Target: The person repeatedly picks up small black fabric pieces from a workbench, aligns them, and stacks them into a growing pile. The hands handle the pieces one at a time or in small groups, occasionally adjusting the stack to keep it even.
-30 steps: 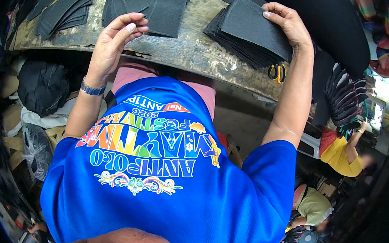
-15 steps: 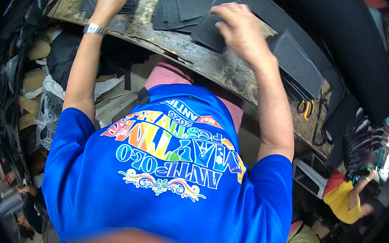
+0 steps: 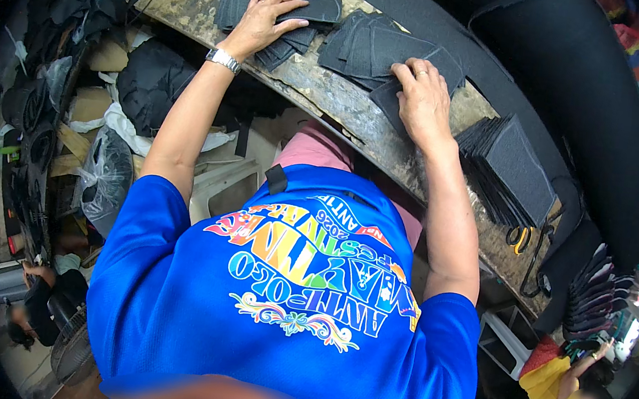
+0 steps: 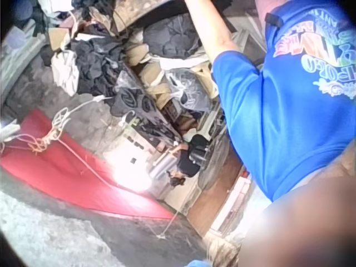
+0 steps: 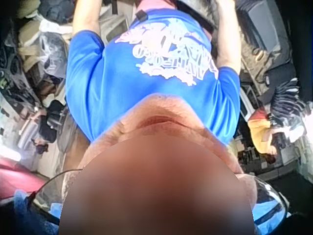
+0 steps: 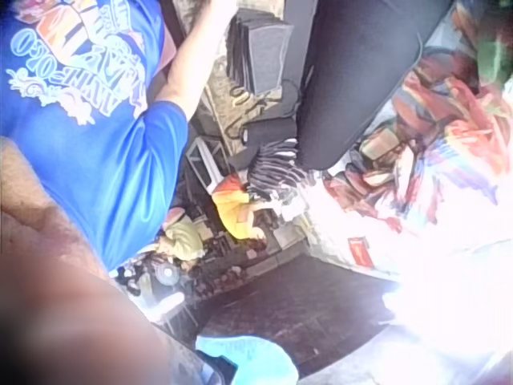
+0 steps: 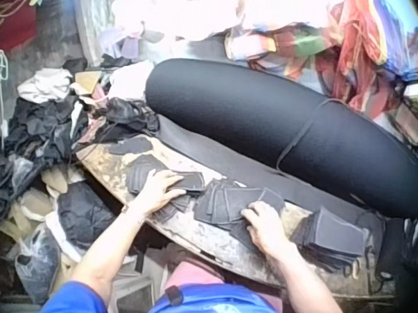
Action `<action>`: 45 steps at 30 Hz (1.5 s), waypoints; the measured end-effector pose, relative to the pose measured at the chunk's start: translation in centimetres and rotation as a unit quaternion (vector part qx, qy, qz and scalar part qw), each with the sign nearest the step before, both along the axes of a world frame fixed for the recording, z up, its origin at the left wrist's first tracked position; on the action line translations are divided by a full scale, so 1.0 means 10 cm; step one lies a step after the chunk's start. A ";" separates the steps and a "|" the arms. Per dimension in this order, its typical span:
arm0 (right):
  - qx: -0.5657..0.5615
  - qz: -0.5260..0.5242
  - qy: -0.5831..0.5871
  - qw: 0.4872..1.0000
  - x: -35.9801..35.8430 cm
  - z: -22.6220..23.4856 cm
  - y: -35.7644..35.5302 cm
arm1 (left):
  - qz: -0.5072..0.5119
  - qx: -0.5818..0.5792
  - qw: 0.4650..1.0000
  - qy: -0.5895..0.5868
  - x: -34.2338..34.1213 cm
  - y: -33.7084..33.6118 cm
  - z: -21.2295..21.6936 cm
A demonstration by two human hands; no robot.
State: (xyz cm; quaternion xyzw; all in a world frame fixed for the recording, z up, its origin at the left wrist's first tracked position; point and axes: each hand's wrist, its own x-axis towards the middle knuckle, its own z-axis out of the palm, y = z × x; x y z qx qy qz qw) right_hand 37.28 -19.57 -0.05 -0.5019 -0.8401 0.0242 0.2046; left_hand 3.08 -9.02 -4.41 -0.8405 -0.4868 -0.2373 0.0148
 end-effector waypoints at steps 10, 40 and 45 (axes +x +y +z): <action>0.053 0.034 -0.007 0.998 0.07 0.53 -0.03 | 0.012 0.127 0.982 -0.141 0.36 0.04 0.86; -0.027 -0.075 0.615 0.785 -0.13 0.38 -0.61 | -0.192 -0.453 0.433 -0.755 1.73 -1.52 0.70; 0.020 -0.111 0.584 0.804 -0.18 0.33 -0.62 | -0.172 -0.446 0.451 -0.754 1.74 -1.50 0.63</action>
